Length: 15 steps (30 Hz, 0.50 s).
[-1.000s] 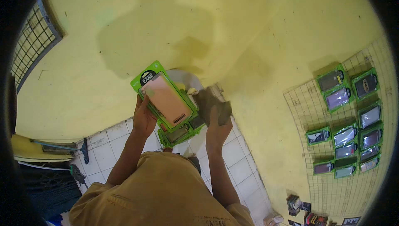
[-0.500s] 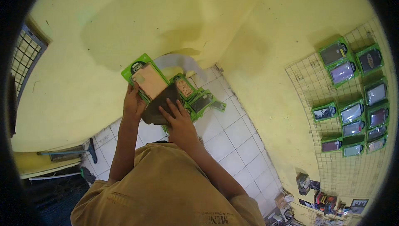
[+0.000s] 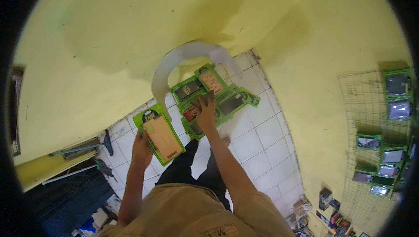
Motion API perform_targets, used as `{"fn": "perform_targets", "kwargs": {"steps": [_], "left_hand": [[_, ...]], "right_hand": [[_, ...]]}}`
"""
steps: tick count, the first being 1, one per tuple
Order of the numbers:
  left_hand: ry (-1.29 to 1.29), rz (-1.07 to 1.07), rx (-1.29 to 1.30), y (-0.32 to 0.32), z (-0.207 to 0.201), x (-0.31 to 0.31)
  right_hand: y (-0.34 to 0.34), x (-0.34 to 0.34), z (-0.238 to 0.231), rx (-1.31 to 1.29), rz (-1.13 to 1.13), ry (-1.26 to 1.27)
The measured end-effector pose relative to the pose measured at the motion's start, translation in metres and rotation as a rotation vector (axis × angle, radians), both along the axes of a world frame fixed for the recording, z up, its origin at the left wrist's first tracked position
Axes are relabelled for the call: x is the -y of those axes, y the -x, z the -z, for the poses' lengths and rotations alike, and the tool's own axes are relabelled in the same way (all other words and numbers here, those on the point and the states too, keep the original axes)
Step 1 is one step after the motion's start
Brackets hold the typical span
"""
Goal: The person picks up packaged phone cases from a white plastic chair, wipes each package with a dark cloth, and hangs them on a wall-mounted wire grid display. The person handles multiple cases one at a time, repeating the wipe-and-hang sequence.
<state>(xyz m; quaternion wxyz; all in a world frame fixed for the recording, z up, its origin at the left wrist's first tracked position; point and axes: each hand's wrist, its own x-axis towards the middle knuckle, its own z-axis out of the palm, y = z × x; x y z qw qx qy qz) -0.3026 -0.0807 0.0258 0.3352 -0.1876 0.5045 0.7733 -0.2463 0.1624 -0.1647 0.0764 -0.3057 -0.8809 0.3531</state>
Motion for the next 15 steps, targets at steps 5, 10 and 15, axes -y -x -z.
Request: {"fn": "perform_targets", "kwargs": {"steps": [5, 10, 15], "left_hand": [[0.05, 0.013, 0.096, -0.026, 0.017, 0.014], [-0.001, 0.077, 0.098, -0.033, 0.012, 0.003], [-0.1, 0.372, 0.1, -0.007, 0.004, -0.015]], "right_hand": [[0.008, -0.001, 0.048, 0.163, -0.182, -0.167], [-0.048, 0.015, 0.029, 0.229, -0.168, -0.133], [-0.121, 0.055, -0.047, 0.133, 0.14, 0.006]]}}
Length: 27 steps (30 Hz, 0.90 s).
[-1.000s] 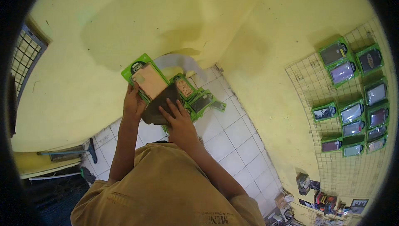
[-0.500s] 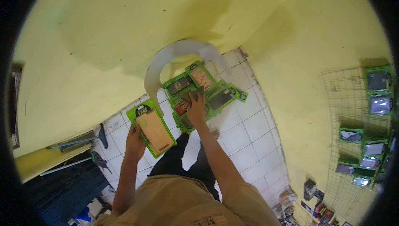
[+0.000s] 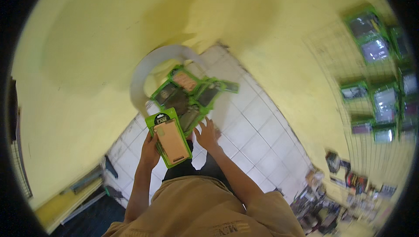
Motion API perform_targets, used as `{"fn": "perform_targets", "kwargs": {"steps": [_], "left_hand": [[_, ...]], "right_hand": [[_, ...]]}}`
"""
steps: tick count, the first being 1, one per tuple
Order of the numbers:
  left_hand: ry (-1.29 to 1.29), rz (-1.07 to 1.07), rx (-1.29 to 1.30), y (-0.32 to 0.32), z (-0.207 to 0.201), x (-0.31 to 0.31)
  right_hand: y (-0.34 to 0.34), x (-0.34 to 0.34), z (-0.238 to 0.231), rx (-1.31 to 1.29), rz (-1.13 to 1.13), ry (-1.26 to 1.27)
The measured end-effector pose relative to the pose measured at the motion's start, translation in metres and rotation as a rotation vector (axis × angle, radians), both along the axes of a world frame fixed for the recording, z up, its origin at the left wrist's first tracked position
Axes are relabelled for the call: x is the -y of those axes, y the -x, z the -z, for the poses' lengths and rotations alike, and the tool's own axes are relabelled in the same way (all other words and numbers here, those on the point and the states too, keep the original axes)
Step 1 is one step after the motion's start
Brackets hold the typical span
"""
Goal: The person picks up packaged phone cases from a white plastic chair, wipes each package with a dark cloth, and hangs them on a wall-mounted wire grid display. The person handles multiple cases one at a time, repeating the wipe-and-hang sequence.
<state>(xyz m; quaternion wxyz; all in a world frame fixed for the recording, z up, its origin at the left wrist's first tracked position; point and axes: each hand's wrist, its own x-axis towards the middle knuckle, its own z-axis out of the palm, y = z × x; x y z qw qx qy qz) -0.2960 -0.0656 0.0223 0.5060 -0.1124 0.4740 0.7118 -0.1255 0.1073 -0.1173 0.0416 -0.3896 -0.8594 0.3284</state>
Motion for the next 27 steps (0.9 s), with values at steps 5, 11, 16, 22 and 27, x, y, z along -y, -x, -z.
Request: {"fn": "perform_targets", "kwargs": {"steps": [5, 11, 16, 22, 27], "left_hand": [[-0.272, 0.395, -0.032, 0.046, -0.001, -0.007], [-0.387, 0.728, -0.209, 0.096, -0.029, -0.019], [-0.618, 0.852, -0.047, 0.1, -0.066, -0.021], [-0.654, 0.96, 0.014, 0.087, -0.055, -0.023], [-0.564, 0.971, -0.142, 0.055, -0.057, -0.048]], "right_hand": [[-0.018, 0.045, -0.121, -0.302, 0.359, 0.214], [0.033, 0.115, -0.221, -0.711, 0.586, 0.421], [0.061, 0.146, -0.269, -0.692, 0.728, 0.285], [0.062, 0.156, -0.249, -0.779, 0.917, 0.291], [0.04, 0.124, -0.236, -0.828, 0.886, 0.217]]}}
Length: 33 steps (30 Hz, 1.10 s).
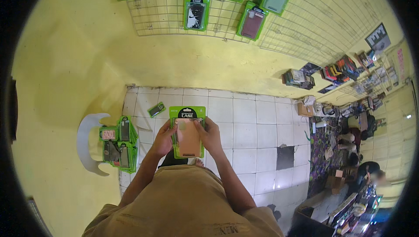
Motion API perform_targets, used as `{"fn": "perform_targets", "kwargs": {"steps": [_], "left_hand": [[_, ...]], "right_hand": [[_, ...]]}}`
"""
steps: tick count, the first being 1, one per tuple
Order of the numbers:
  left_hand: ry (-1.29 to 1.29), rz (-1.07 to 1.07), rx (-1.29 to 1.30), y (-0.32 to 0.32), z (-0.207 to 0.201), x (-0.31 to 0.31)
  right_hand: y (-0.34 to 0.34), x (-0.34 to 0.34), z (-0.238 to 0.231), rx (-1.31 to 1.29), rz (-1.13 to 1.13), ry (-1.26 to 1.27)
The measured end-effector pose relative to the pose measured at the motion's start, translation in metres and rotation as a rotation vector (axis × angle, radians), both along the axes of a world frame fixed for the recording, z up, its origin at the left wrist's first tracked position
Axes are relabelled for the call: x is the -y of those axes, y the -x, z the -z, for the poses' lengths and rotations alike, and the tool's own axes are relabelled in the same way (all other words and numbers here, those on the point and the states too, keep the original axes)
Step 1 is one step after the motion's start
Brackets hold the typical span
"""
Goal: The person picks up packaged phone cases from a white plastic chair, wipes each package with a dark cloth, and hangs them on a wall-mounted wire grid display. The person handles multiple cases one at a time, repeating the wipe-and-hang sequence.
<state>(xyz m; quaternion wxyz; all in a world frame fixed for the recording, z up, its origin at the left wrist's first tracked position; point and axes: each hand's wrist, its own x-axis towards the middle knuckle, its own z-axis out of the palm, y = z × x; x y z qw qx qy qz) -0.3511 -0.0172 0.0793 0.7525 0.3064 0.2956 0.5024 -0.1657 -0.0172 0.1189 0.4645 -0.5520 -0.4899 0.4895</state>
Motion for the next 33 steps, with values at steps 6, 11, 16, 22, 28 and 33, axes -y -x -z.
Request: {"fn": "perform_targets", "kwargs": {"steps": [6, 11, 16, 22, 28, 33], "left_hand": [[-0.275, -0.273, -0.411, -0.013, -0.051, -0.081], [-0.44, -0.429, -0.364, -0.02, -0.074, -0.217], [-0.6, -0.445, -0.336, -0.028, -0.105, -0.372], [-0.797, -0.651, -0.471, -0.038, -0.126, -0.501], [-0.903, -0.865, -0.647, -0.048, -0.13, -0.537], [-0.834, -0.987, -1.202, -0.046, -0.132, -0.526]], "right_hand": [[-0.005, -0.067, -0.033, 0.034, -0.121, -0.065], [0.002, -0.204, -0.055, 0.194, 0.019, -0.375], [0.01, -0.34, -0.098, 0.096, 0.184, -0.485], [0.009, -0.452, -0.109, -0.009, 0.276, -0.662], [0.002, -0.494, -0.102, 0.001, 0.365, -0.765], [0.0, -0.5, -0.101, 0.337, 0.523, -0.708]]}}
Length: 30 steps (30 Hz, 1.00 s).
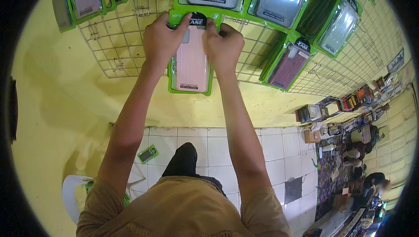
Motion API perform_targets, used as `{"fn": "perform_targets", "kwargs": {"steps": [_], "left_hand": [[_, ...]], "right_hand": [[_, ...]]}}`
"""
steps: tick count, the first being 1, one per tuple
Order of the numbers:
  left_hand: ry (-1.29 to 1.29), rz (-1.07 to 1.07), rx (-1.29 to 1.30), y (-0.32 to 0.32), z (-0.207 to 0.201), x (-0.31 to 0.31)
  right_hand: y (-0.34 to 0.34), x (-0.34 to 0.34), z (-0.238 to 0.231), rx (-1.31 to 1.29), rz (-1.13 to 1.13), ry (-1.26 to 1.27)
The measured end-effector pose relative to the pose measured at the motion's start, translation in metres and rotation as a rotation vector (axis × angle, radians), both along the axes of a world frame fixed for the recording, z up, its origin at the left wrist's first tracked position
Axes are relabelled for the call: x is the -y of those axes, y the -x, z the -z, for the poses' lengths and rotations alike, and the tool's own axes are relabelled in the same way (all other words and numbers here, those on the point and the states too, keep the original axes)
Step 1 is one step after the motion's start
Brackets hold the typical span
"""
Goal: The person picks up packaged phone cases from a white plastic chair, wipes each package with a dark cloth, and hangs them on a wall-mounted wire grid display. The person handles multiple cases one at a time, repeating the wipe-and-hang sequence.
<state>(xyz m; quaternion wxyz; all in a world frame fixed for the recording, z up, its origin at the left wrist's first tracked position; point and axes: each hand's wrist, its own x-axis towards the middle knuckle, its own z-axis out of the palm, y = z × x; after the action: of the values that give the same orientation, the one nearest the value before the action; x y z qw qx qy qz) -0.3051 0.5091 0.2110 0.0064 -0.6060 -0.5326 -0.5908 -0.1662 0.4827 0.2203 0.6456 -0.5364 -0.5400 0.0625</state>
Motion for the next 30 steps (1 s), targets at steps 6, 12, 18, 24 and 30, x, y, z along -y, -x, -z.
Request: {"fn": "perform_targets", "kwargs": {"steps": [6, 12, 18, 24, 30], "left_hand": [[0.207, -0.106, -0.097, 0.019, 0.017, 0.031], [0.566, 0.49, 0.272, 0.063, 0.121, 0.178], [0.853, 0.521, 0.856, 0.098, 0.219, 0.401], [0.893, 0.188, 1.061, 0.106, 0.258, 0.579], [0.82, -0.131, 1.169, 0.123, 0.266, 0.667]], "right_hand": [[-0.016, 0.032, 0.034, 0.239, 0.132, -0.017], [-0.042, 0.179, 0.114, 0.161, -0.146, 0.449], [-0.049, 0.33, 0.183, -0.053, -0.414, 0.769], [-0.028, 0.408, 0.222, -0.038, -0.702, 0.93], [0.016, 0.451, 0.237, 0.11, -1.026, 0.986]]}}
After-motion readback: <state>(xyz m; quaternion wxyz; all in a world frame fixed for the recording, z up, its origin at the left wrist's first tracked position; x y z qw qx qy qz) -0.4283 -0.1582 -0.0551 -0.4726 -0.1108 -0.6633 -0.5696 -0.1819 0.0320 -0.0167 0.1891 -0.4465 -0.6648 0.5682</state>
